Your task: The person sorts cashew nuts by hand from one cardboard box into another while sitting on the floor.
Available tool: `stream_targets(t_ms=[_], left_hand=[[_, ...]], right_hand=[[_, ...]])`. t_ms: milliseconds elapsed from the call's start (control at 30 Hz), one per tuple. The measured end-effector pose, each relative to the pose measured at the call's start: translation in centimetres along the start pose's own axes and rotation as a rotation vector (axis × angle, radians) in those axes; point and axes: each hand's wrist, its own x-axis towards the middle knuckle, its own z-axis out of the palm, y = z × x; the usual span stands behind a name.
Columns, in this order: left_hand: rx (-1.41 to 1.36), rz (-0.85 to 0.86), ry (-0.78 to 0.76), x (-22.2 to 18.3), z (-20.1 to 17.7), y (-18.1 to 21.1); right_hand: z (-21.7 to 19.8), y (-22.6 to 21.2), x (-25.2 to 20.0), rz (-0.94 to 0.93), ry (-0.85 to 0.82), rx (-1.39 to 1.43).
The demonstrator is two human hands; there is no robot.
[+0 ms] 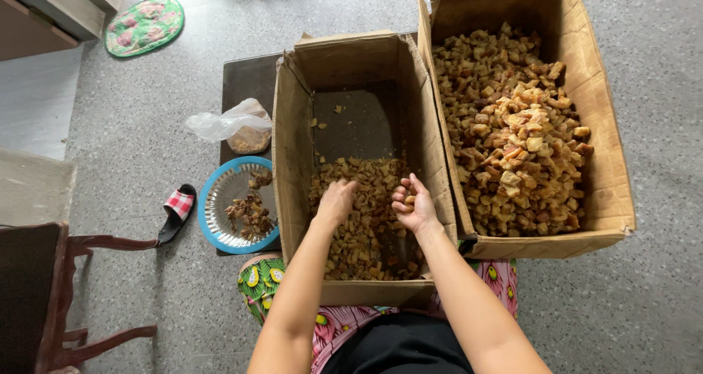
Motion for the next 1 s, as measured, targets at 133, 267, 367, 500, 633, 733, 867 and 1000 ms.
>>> stream_targets(t_ms=[133,267,367,500,633,733,867,1000], left_hand=[[0.267,0.068,-0.096,0.2,3.7,-1.2],[0.055,0.105,0.068,0.2,4.5,-2.4],[0.119,0.13,-0.068,0.2,5.2,-2.3],[0.216,0.076,-0.102,0.5,6.2,-2.0],[-0.138,-0.101,-0.033,-0.1,3.7,-1.1],[-0.531,-0.289,-0.119,-0.8,-1.7,0.0],[-0.7,-0.119,-0.153,-2.0,-6.9,3.5],[-0.716,-0.04,-0.135,-1.6,-6.5,5.0]], right_hand=[[-2.4,-0.2,0.6,-0.019,0.056,0.041],[-2.2,0.2,0.8,-0.018,0.092,0.022],[-1.8,0.5,0.6,-0.002,0.119,0.015],[-1.6,0.5,-0.1,0.014,0.132,-0.002],[-0.9,0.3,-1.0,-0.008,0.061,0.031],[0.7,0.6,-2.2,0.005,0.016,0.013],[3.2,1.2,-4.0,0.076,-0.069,-0.092],[3.4,1.3,-4.2,0.097,-0.078,-0.134]])
